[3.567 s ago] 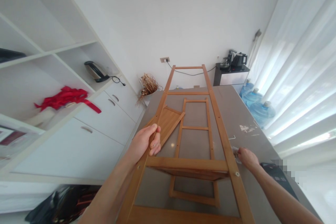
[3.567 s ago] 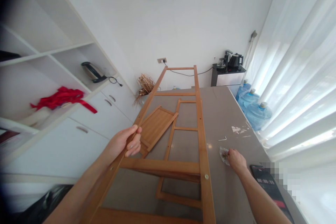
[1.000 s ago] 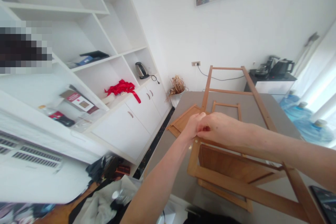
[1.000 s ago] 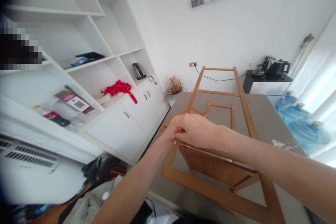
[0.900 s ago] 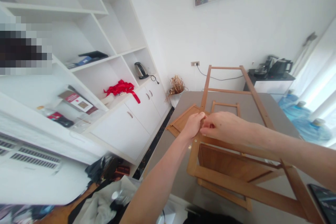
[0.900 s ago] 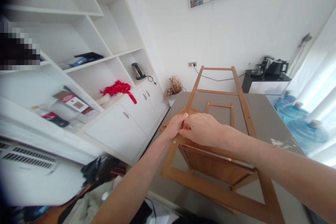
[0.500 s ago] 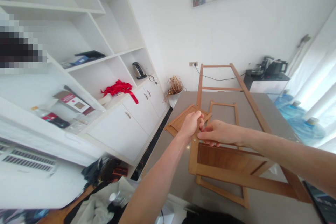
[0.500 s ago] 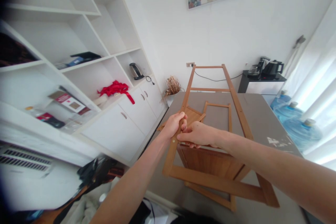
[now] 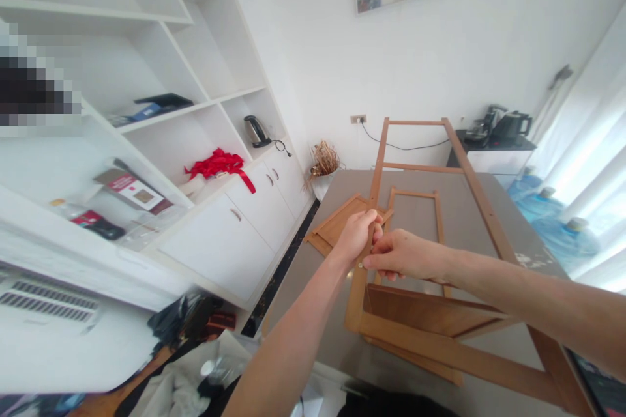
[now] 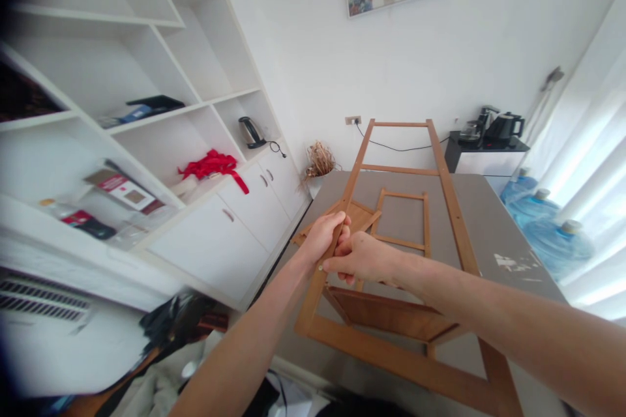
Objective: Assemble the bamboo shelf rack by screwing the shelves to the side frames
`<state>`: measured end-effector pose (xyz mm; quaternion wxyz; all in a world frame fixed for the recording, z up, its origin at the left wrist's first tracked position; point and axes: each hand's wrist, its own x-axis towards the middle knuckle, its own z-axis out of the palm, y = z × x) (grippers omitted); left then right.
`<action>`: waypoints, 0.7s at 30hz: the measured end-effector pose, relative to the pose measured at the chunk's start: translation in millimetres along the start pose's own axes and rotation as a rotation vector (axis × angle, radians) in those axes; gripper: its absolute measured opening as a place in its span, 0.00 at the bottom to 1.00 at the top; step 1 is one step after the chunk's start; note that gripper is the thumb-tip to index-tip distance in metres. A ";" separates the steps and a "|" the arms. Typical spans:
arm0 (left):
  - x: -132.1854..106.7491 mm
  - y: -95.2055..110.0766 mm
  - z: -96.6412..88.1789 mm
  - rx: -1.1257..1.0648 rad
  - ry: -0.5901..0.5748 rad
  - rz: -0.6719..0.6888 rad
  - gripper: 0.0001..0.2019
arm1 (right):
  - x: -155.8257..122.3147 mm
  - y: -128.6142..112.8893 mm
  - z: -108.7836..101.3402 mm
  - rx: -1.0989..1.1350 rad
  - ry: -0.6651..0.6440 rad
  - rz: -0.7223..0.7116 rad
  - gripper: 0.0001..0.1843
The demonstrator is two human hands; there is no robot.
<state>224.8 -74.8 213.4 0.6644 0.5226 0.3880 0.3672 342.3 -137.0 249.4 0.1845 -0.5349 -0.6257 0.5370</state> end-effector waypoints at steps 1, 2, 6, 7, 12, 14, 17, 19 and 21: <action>0.7 1.0 1.0 -0.005 0.002 0.000 0.10 | -0.4 -0.2 -0.2 -0.012 0.010 0.000 0.17; 1.4 2.0 0.9 -0.012 0.005 -0.003 0.11 | -0.9 -0.5 -0.4 -0.022 0.017 -0.004 0.17; -9.6 1.2 -20.4 -0.109 -0.045 -0.106 0.18 | -3.6 -1.0 -0.9 -0.001 0.000 -0.046 0.16; -19.0 -2.0 -30.8 -0.132 -0.068 -0.148 0.21 | -4.4 -0.9 -0.9 0.017 -0.003 -0.052 0.16; -93.4 -35.2 -70.2 0.006 0.046 0.060 0.21 | -7.2 2.4 1.0 0.082 0.025 -0.035 0.18; -115.1 -48.2 -66.6 0.067 -0.022 0.070 0.25 | -8.4 4.1 2.7 0.099 0.016 -0.031 0.19; -123.4 -58.7 -49.0 0.081 0.018 0.075 0.16 | -10.5 5.0 4.8 0.121 -0.021 -0.006 0.19; -119.2 -60.8 -39.8 0.074 0.040 0.107 0.14 | -11.7 4.6 5.1 0.119 -0.047 0.016 0.19; -114.6 -62.0 -36.3 0.074 0.031 0.130 0.15 | -12.2 4.0 4.5 0.117 -0.083 0.026 0.20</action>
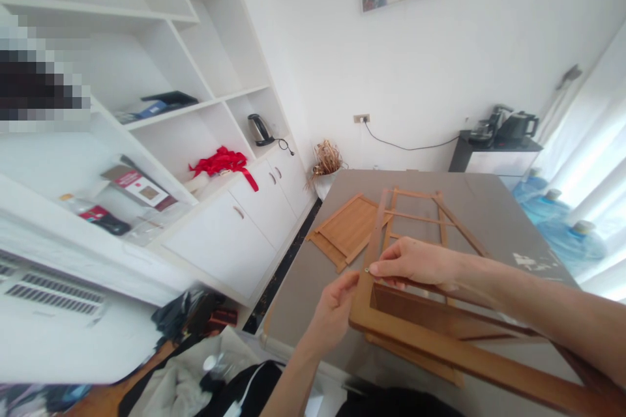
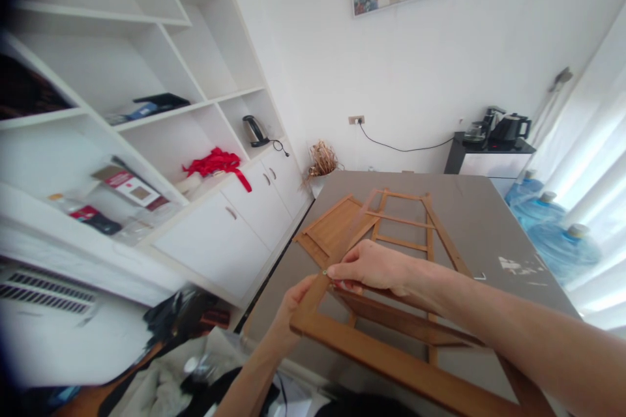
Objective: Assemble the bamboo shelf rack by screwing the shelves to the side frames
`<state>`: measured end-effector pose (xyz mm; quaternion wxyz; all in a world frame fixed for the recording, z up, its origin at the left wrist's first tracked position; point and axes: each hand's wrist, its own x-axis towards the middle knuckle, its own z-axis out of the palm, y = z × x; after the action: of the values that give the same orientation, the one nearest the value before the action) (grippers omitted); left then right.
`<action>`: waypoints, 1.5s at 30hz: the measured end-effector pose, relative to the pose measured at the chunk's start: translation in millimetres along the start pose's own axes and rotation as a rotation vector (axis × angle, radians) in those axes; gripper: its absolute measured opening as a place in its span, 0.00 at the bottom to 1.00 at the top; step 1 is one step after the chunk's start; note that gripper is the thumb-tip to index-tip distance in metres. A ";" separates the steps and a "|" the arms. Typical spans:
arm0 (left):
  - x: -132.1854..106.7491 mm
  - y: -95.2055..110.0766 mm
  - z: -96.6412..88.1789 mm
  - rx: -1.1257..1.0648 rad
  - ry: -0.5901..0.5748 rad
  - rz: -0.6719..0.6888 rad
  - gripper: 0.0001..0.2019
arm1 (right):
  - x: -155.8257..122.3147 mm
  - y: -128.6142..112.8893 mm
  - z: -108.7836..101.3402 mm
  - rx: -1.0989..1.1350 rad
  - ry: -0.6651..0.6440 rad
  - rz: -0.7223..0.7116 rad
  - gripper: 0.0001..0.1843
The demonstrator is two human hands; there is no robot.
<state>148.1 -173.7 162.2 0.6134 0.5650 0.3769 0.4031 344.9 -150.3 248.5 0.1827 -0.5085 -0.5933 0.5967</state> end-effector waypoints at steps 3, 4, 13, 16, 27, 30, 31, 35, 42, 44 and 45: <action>3.0 -4.5 0.2 0.014 0.003 0.020 0.14 | 0.2 -0.8 -2.0 0.004 -0.055 -0.016 0.20; 3.6 -6.6 0.3 0.018 0.018 0.025 0.13 | 0.5 -1.0 -2.7 0.006 -0.069 -0.023 0.20; 14.3 -8.1 12.4 -0.112 -0.001 0.035 0.15 | 3.8 -4.7 -10.3 -0.054 -0.055 -0.004 0.21; 17.1 -6.1 13.6 -0.113 -0.007 0.046 0.15 | 5.5 -2.9 -13.1 -0.035 -0.056 -0.022 0.21; 26.6 -8.1 16.2 -0.036 0.032 0.019 0.15 | 16.1 9.7 -27.9 0.030 -0.140 -0.040 0.17; 30.2 -9.6 16.9 -0.032 0.019 0.012 0.16 | 16.7 10.5 -31.4 0.022 -0.149 -0.032 0.16; 31.4 -9.9 17.6 -0.027 0.019 0.019 0.16 | 16.7 10.5 -32.5 0.015 -0.149 -0.022 0.16; 33.7 -6.9 22.6 0.009 0.055 0.047 0.15 | 16.3 8.7 -35.6 0.001 -0.145 -0.012 0.19; 32.4 -3.4 22.9 -0.132 0.023 0.066 0.15 | 18.5 6.3 -31.5 -0.007 -0.189 -0.018 0.19; 33.5 -9.3 17.6 -0.170 -0.012 0.063 0.17 | 19.0 5.8 -28.4 -0.010 -0.188 0.004 0.21; 34.2 -13.1 14.6 -0.178 -0.031 0.069 0.18 | 18.8 5.1 -26.4 -0.021 -0.185 0.018 0.22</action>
<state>175.7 -148.4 150.0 0.6527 0.5271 0.3104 0.4469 360.8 -122.3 242.4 0.1164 -0.4586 -0.6091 0.6366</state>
